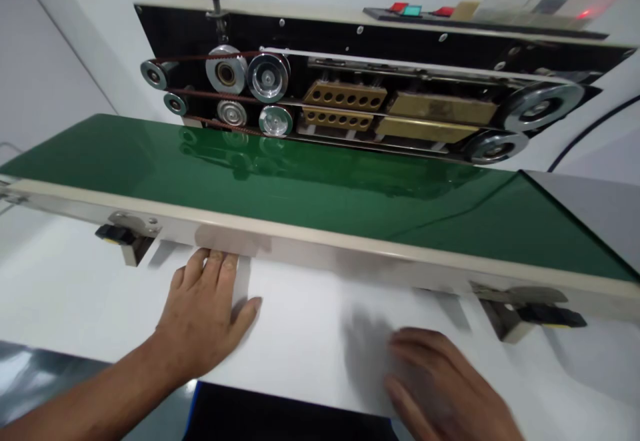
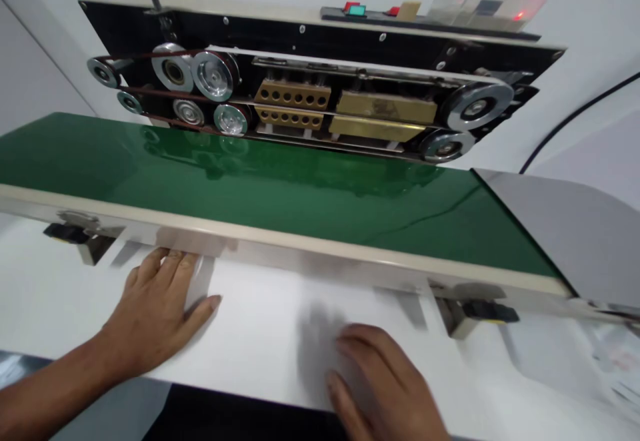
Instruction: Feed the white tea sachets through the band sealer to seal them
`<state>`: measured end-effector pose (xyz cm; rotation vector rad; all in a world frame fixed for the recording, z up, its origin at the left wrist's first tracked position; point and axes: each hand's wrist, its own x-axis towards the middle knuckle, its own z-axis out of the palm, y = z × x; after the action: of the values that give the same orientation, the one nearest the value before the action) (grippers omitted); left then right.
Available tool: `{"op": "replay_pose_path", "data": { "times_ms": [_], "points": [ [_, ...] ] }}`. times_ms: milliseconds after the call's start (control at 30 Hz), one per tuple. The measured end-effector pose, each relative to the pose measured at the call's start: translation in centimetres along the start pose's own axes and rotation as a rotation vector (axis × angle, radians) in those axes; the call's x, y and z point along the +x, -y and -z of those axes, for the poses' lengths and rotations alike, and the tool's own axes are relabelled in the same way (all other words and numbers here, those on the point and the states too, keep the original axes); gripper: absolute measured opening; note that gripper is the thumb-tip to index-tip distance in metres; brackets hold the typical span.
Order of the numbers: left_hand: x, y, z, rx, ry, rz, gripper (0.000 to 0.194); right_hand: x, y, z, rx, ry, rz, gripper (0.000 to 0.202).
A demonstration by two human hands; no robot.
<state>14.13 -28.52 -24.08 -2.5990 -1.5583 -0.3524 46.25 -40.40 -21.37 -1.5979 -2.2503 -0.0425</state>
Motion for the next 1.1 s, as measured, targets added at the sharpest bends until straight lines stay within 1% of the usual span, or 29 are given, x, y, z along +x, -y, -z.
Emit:
{"op": "replay_pose_path", "data": {
  "times_ms": [100,167,233,300,400,433,500,533,567,600,633,733,800,867,933,1000,1100],
  "points": [
    [1.3,-0.6,0.1,-0.002,0.055,0.060,0.056,2.6,1.8,-1.2,0.050,0.157,0.089,0.040],
    [2.0,-0.8,0.0,-0.007,0.076,0.088,0.056,3.9,2.5,-1.4,0.094,0.226,0.141,0.043],
    [2.1,-0.8,0.0,-0.014,0.072,0.097,0.055,4.6,2.8,-1.4,0.157,0.275,0.170,0.041],
    [1.4,-0.7,0.0,-0.031,0.048,0.073,0.057,5.0,2.9,-1.2,0.210,0.295,0.173,0.039],
    [-1.1,-0.4,0.2,-0.074,-0.008,0.022,0.059,5.2,2.7,-1.1,0.239,0.292,0.166,0.038],
    [-2.0,-0.2,0.3,-0.090,-0.021,0.013,0.054,5.3,2.7,-1.1,0.243,0.290,0.165,0.037],
    [-3.5,0.1,0.6,-0.123,-0.029,0.006,0.035,5.4,2.6,-1.1,0.258,0.296,0.165,0.035],
    [-3.9,0.2,0.8,-0.136,-0.025,0.002,0.026,5.4,2.5,-1.2,0.268,0.304,0.164,0.034],
    [-4.1,0.2,1.0,-0.147,-0.024,0.002,0.021,5.4,2.5,-1.2,0.280,0.306,0.161,0.033],
    [-4.0,0.2,1.2,-0.162,-0.026,0.013,0.020,5.4,2.5,-1.3,0.292,0.306,0.157,0.032],
    [-3.8,0.0,1.4,-0.178,-0.030,0.036,0.023,5.4,2.5,-1.4,0.304,0.300,0.151,0.032],
    [-1.8,-1.2,1.8,-0.203,-0.032,0.140,0.046,5.2,2.6,-1.8,0.318,0.266,0.137,0.031],
    [-0.2,-2.2,1.8,-0.177,0.001,0.196,0.052,5.1,2.7,-2.1,0.313,0.253,0.136,0.030],
    [1.3,-3.1,1.5,-0.132,0.035,0.237,0.053,5.1,2.8,-2.3,0.312,0.239,0.128,0.030],
    [2.3,-3.7,1.1,-0.103,0.047,0.275,0.055,5.0,2.8,-2.3,0.327,0.222,0.119,0.027],
    [2.7,-4.0,0.6,-0.086,0.042,0.301,0.054,4.9,2.8,-2.4,0.344,0.205,0.112,0.025],
    [2.7,-4.1,0.4,-0.070,0.050,0.306,0.045,4.8,2.7,-2.4,0.362,0.186,0.105,0.024]
  ]
}}
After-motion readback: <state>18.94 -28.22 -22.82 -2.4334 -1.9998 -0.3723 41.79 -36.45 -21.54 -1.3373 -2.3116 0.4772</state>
